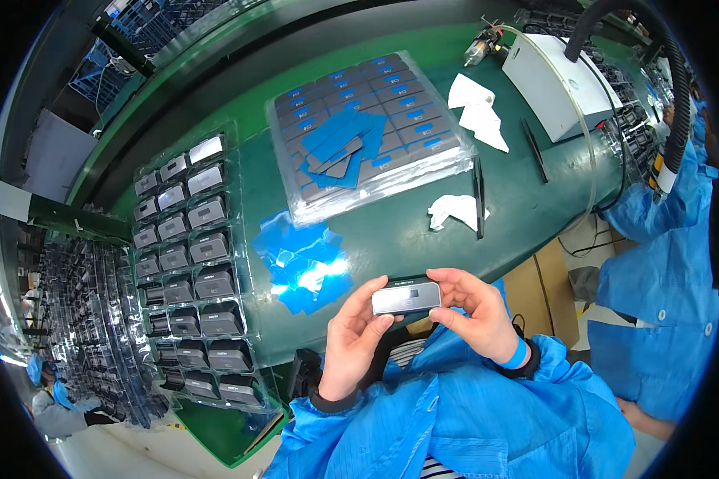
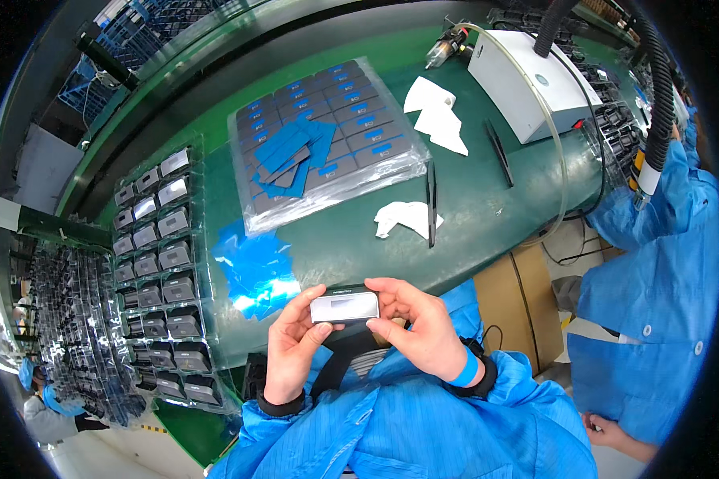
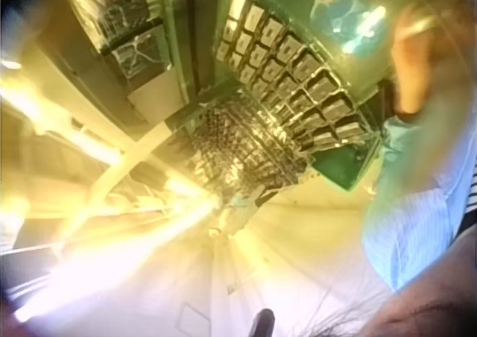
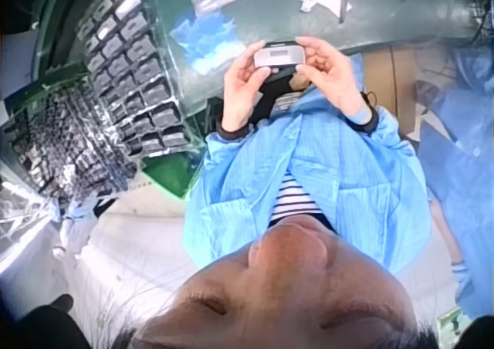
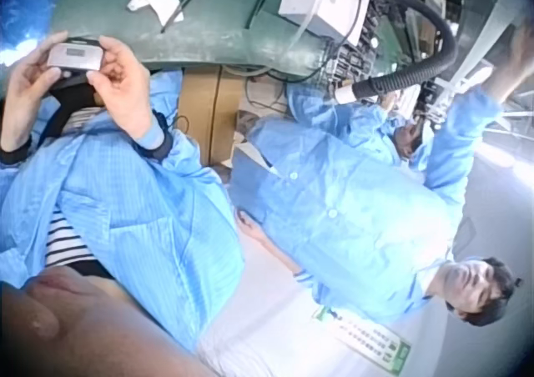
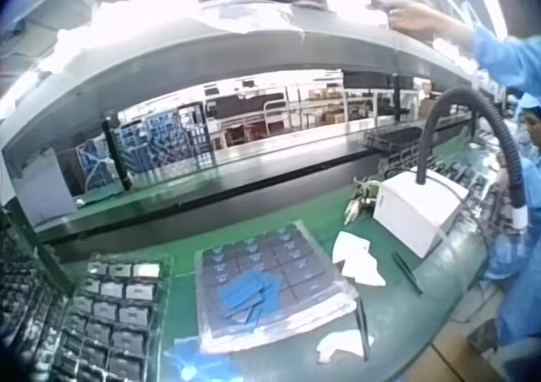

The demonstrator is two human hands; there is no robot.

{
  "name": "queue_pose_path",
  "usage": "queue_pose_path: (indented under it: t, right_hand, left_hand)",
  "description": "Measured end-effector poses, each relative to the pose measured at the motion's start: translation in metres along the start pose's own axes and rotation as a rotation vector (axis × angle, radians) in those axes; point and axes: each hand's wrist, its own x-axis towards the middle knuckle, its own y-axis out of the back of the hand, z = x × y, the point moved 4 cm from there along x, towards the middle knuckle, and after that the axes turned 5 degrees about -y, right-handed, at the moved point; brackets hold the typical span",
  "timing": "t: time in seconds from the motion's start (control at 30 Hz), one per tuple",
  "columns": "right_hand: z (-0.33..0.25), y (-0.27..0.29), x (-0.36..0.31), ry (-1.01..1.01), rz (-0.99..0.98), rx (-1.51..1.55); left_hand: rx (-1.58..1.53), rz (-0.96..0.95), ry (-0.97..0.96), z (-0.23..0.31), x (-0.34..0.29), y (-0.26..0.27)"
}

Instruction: Manually assembling and inspecting small plastic electronic device housings on a factory production line.

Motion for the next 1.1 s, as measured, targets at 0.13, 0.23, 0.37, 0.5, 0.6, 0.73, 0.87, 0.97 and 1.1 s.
queue_pose_path:
  t: [0.13,0.23,0.37,0.5,0.6,0.73,0.87,0.97,1.1]
  right_hand:
    - [-0.003,0.001,0.001,0.063,0.032,-0.148]
    - [-0.006,0.001,0.0,0.01,0.01,-0.221]
    - [-0.006,0.0,0.0,0.025,0.02,-0.252]
    - [-0.007,-0.001,-0.001,0.045,0.026,-0.279]
    - [-0.008,-0.001,-0.001,0.066,0.047,-0.324]
    - [-0.017,-0.003,-0.002,0.149,0.071,-0.411]
    - [-0.018,-0.003,-0.002,0.154,0.07,-0.416]
    - [-0.02,-0.002,-0.001,0.165,0.066,-0.436]
    - [-0.017,-0.002,0.0,0.156,0.062,-0.445]
  left_hand:
    - [-0.002,0.003,-0.006,0.0,0.001,0.0]
    - [-0.002,0.01,-0.018,-0.001,0.0,0.0]
    - [0.004,-0.006,-0.016,-0.001,0.0,0.0]
    - [0.017,0.021,-0.02,-0.001,-0.002,0.0]
    - [0.024,0.033,-0.023,-0.003,0.0,0.0]
    - [0.038,0.013,-0.025,-0.003,0.0,0.0]
    - [0.03,-0.01,-0.013,-0.001,0.001,-0.001]
    - [0.014,-0.001,0.002,-0.002,0.001,-0.001]
    - [0.012,0.011,-0.004,-0.001,0.0,-0.002]
